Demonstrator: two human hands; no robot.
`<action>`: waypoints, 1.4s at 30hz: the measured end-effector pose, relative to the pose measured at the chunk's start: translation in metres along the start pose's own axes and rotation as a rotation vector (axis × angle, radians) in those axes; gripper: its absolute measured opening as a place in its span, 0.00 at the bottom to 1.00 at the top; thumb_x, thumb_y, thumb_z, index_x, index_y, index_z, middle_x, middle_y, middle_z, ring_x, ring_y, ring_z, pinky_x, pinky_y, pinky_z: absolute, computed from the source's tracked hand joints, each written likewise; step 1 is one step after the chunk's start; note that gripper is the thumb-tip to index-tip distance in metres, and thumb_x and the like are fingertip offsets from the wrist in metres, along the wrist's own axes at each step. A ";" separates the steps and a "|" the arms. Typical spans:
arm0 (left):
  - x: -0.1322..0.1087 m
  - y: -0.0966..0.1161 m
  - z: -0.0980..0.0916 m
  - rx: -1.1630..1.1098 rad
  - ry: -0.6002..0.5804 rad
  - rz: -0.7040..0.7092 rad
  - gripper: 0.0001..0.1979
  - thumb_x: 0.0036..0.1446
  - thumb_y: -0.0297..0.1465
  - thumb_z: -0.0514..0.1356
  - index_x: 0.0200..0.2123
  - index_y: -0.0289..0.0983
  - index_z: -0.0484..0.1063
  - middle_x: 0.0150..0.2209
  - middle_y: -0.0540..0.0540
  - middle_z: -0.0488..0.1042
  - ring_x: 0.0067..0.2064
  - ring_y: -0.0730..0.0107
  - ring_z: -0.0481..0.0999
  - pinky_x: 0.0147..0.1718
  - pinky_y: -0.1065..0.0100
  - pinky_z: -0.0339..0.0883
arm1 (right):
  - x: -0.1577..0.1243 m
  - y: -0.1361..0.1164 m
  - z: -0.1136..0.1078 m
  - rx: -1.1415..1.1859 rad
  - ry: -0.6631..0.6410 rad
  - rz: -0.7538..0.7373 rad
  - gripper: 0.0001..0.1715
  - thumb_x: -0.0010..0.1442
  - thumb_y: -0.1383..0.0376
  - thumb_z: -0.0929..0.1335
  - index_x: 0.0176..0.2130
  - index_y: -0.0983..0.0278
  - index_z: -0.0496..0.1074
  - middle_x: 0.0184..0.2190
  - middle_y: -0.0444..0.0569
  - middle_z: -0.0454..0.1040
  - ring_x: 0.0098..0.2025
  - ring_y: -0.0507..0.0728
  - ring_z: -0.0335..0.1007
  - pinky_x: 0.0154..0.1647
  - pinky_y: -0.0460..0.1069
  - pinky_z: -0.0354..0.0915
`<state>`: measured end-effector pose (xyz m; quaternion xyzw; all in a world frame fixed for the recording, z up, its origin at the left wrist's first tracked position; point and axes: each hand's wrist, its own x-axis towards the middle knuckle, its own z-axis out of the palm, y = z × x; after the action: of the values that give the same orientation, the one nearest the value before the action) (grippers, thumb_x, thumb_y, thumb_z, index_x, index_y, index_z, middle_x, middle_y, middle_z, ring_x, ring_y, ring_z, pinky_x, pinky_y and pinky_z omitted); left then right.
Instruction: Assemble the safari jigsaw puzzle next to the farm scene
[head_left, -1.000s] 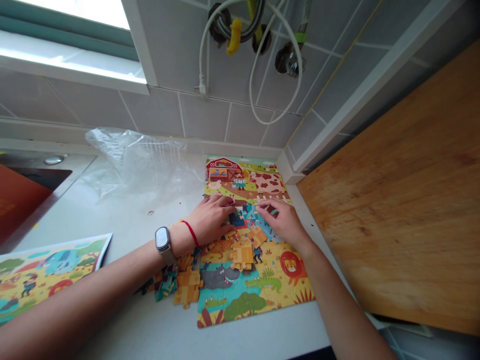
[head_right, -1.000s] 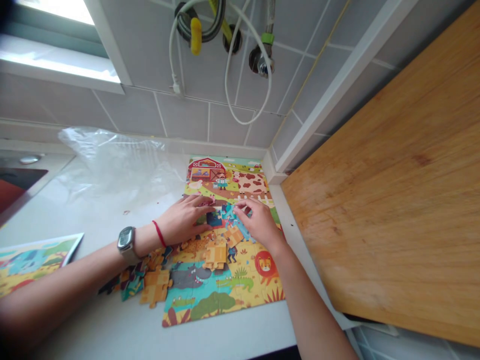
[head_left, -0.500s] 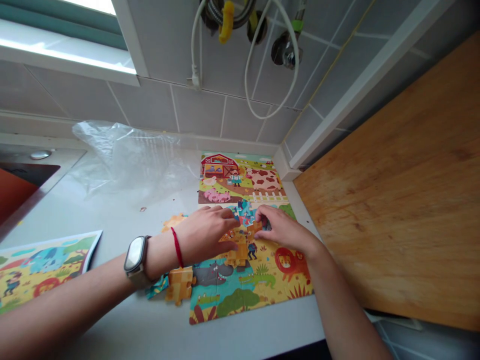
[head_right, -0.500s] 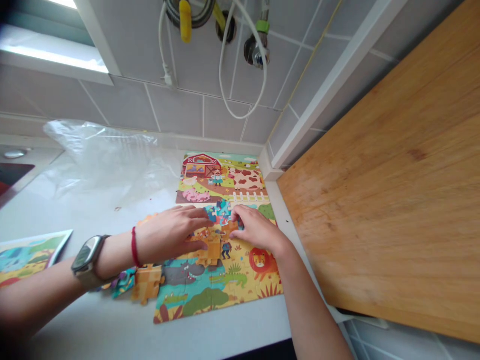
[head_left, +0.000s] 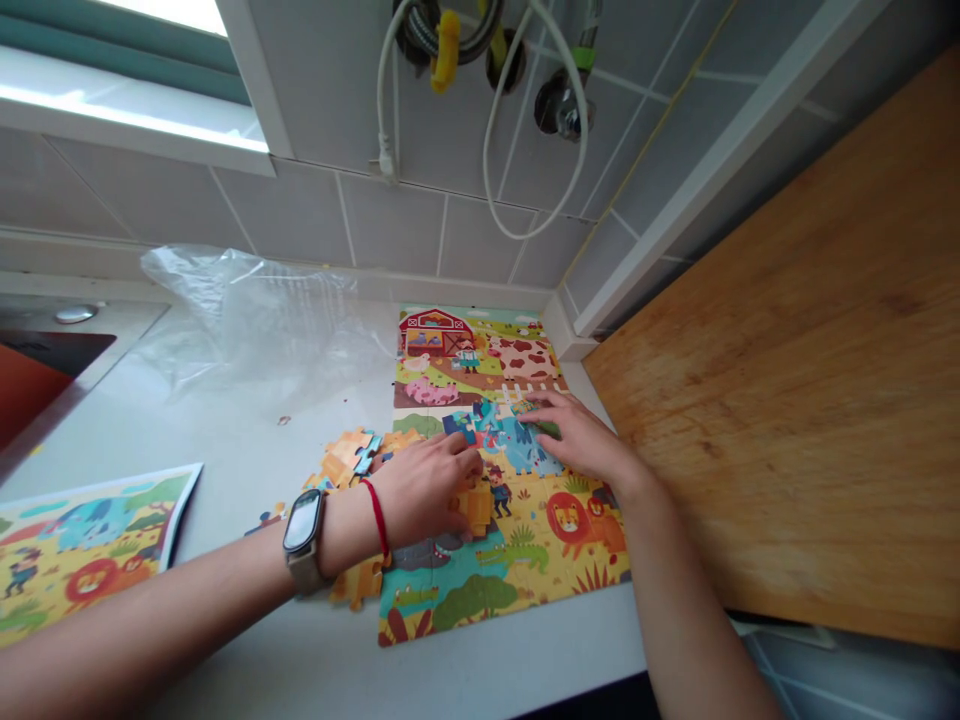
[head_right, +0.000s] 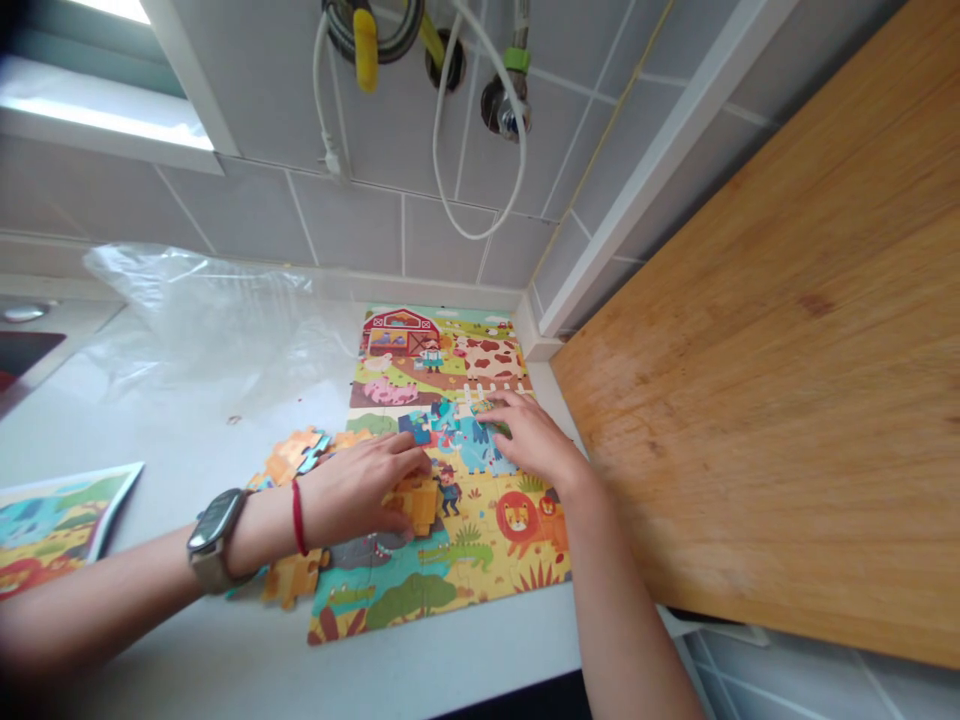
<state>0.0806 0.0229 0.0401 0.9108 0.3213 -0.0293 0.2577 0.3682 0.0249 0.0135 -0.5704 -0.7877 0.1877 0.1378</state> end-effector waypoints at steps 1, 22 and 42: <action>0.000 0.000 0.000 -0.021 0.005 0.000 0.30 0.46 0.39 0.80 0.49 0.37 0.75 0.47 0.42 0.77 0.48 0.52 0.79 0.43 0.60 0.71 | -0.001 0.002 0.000 -0.010 -0.006 -0.010 0.25 0.57 0.75 0.71 0.51 0.55 0.84 0.63 0.54 0.73 0.65 0.67 0.69 0.69 0.65 0.63; 0.016 -0.044 -0.004 -0.534 0.541 -0.073 0.26 0.56 0.54 0.68 0.31 0.38 0.66 0.25 0.55 0.63 0.28 0.73 0.59 0.25 0.72 0.54 | 0.013 -0.072 0.041 1.153 -0.055 0.059 0.28 0.54 0.47 0.79 0.44 0.64 0.79 0.32 0.45 0.78 0.31 0.51 0.72 0.29 0.44 0.66; 0.006 -0.037 -0.018 -0.455 0.290 -0.045 0.23 0.74 0.51 0.48 0.56 0.39 0.66 0.34 0.47 0.78 0.30 0.67 0.77 0.31 0.67 0.68 | 0.014 -0.075 0.047 1.027 0.332 0.047 0.18 0.61 0.51 0.76 0.43 0.61 0.79 0.40 0.48 0.80 0.38 0.55 0.76 0.36 0.49 0.76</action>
<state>0.0616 0.0597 0.0379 0.8167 0.3735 0.1687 0.4063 0.2799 0.0104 0.0062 -0.4691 -0.5492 0.4590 0.5173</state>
